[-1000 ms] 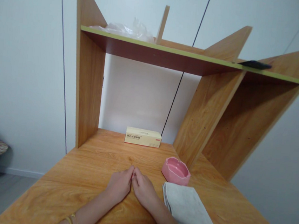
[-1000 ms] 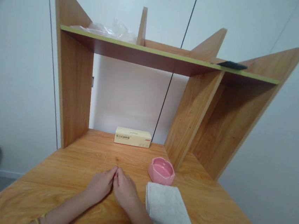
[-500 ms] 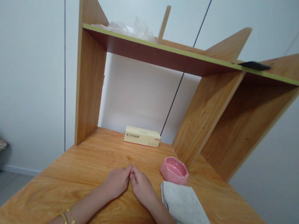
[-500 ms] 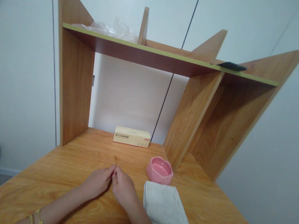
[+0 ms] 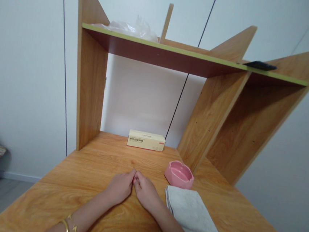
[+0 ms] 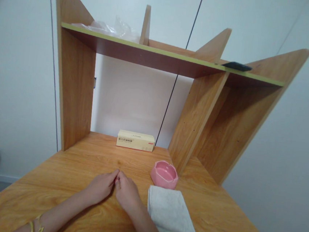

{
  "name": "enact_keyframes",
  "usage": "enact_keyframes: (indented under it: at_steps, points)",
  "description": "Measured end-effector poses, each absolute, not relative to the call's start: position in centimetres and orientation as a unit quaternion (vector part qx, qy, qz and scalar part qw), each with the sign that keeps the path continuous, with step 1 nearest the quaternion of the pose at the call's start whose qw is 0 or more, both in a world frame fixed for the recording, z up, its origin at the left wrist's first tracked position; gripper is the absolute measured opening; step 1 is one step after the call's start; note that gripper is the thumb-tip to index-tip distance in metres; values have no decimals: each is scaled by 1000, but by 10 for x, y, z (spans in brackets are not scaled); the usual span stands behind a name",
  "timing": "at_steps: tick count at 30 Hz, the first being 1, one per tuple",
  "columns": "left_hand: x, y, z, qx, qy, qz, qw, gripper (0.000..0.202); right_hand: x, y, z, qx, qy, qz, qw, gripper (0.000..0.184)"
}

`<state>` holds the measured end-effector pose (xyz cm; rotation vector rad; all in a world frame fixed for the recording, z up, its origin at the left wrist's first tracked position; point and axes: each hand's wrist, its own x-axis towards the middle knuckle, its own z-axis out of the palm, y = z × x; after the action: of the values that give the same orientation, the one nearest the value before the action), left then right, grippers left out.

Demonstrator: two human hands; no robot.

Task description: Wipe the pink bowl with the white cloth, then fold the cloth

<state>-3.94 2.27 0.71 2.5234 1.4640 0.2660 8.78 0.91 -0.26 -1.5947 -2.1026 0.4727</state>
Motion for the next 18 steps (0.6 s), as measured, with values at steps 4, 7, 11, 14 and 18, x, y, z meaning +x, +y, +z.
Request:
enact_keyframes:
  at_steps: [4, 7, 11, 14, 18]
  points:
    - [-40, 21, 9, 859, 492, 90, 111, 26, 88, 8, -3, -576, -766, 172, 231, 20]
    - [-39, 22, 10, 858, 495, 85, 109, 26, 88, 8, -2, -574, -767, 174, 229, 21]
    - [-39, 23, 8, 858, 495, 82, 109, 26, 88, 7, -2, -576, -765, 170, 232, 21]
    - [-39, 24, 6, 858, 495, 86, 109, 26, 88, 7, -2, -573, -766, 173, 236, 21]
    - [-39, 24, 6, 858, 495, 83, 107, 25, 88, 9, -3, -573, -764, 179, 234, 20]
